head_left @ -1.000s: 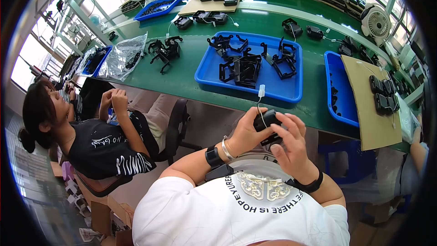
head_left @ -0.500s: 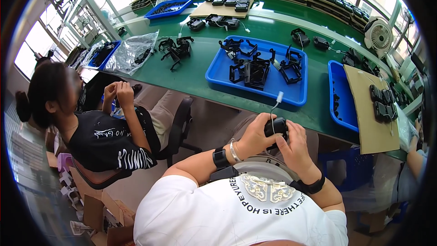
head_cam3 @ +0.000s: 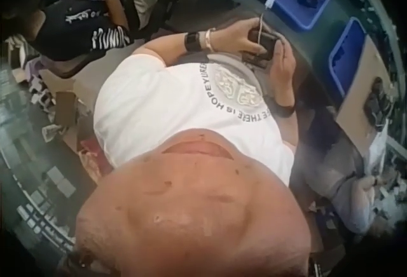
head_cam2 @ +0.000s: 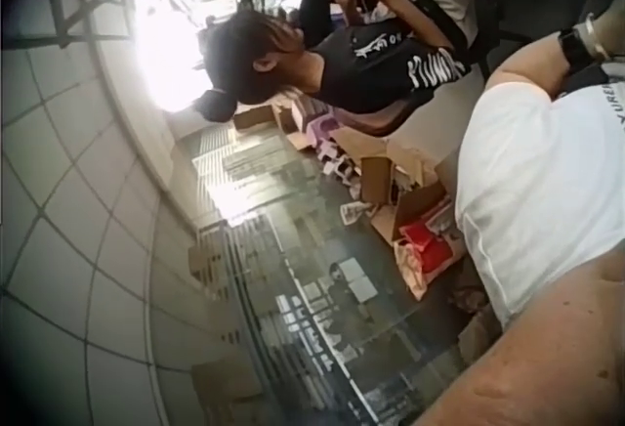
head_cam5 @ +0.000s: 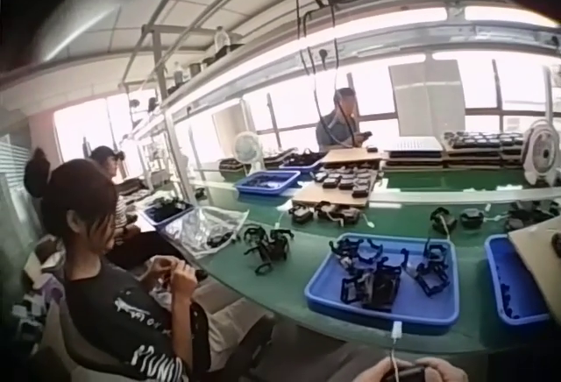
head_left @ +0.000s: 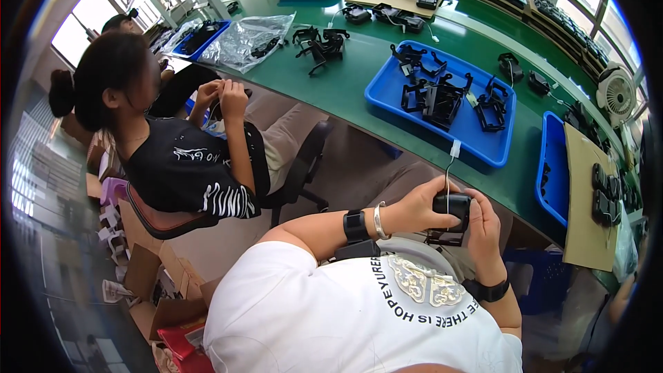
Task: The person picks up a black housing and a bracket, fits them together, and then retrieves two screws from a blue tray to secure the assembly by hand.
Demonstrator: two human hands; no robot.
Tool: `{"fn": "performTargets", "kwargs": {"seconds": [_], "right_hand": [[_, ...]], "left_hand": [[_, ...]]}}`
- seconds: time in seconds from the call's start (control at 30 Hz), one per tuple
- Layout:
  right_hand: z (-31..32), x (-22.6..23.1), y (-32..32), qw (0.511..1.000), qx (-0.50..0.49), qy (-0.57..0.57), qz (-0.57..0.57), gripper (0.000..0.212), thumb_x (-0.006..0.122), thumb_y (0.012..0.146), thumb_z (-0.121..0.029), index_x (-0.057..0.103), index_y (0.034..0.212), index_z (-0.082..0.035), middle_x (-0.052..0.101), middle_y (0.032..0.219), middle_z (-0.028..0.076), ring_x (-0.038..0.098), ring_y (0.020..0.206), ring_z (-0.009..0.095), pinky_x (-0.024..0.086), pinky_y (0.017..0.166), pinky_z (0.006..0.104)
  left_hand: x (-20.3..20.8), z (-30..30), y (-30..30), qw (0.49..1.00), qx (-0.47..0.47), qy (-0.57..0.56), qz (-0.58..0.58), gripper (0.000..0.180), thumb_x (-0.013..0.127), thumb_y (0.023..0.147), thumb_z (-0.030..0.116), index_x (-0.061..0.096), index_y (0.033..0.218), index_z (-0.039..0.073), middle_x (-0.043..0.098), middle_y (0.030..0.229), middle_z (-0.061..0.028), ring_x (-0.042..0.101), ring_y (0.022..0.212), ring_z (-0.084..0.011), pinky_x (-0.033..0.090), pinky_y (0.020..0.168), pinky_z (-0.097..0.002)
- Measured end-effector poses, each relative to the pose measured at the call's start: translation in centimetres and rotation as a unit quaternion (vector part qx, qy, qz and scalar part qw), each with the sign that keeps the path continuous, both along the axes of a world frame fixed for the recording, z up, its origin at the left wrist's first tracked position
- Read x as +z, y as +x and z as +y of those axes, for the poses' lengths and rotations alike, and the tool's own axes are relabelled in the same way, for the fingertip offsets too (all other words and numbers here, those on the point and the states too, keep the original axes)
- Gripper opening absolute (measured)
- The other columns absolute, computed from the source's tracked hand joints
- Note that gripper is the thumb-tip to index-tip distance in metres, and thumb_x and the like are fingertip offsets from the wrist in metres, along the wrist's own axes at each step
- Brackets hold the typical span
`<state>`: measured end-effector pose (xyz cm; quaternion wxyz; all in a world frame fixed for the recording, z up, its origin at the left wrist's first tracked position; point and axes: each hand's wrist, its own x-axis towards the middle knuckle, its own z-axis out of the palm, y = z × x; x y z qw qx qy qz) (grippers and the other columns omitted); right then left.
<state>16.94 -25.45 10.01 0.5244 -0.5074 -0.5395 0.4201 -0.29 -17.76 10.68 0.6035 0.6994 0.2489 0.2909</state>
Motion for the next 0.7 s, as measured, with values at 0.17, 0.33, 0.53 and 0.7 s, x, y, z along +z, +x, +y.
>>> {"fn": "performTargets", "kwargs": {"seconds": [0.17,0.33,0.53,0.7], "right_hand": [[1.3,0.4,0.8,0.997,0.059,0.030,-0.034,0.033,0.042,0.097,-0.022,0.050,0.118,0.003,0.058,0.099,0.003,0.050,0.089,0.008,0.040,0.079,0.0205],[2.2,-0.5,1.6,0.997,0.023,0.016,-0.066,0.035,0.042,0.097,-0.024,0.049,0.119,0.002,0.056,0.104,0.004,0.050,0.091,0.009,0.039,0.082,0.0214],[2.9,-2.2,3.3,0.998,0.025,0.001,0.053,0.032,0.044,0.095,-0.016,0.046,0.120,0.004,0.057,0.107,0.009,0.053,0.096,0.014,0.041,0.085,0.0261],[2.4,-2.5,3.8,1.000,0.015,0.005,0.021,0.032,0.043,0.096,-0.018,0.045,0.120,0.003,0.054,0.110,0.007,0.049,0.099,0.011,0.038,0.089,0.0243]], "left_hand": [[-0.8,1.2,0.0,0.999,0.013,-0.048,-0.017,0.050,0.075,0.072,0.019,0.049,0.110,0.002,0.056,0.094,-0.0052,0.054,0.084,-0.0102,0.047,0.074,-0.0247],[-1.1,3.0,1.3,1.000,0.000,0.007,-0.011,0.049,0.075,0.072,0.019,0.048,0.110,0.002,0.056,0.093,-0.0062,0.055,0.084,-0.0113,0.048,0.074,-0.0256],[-0.9,3.6,2.5,0.998,-0.038,0.036,0.020,0.049,0.074,0.072,0.019,0.047,0.109,0.001,0.056,0.093,-0.0086,0.056,0.083,-0.0138,0.048,0.073,-0.0272],[-1.2,3.4,3.3,1.000,-0.028,0.003,0.009,0.049,0.074,0.072,0.017,0.046,0.109,0.001,0.056,0.094,-0.0095,0.056,0.082,-0.0152,0.048,0.073,-0.0283]]}}
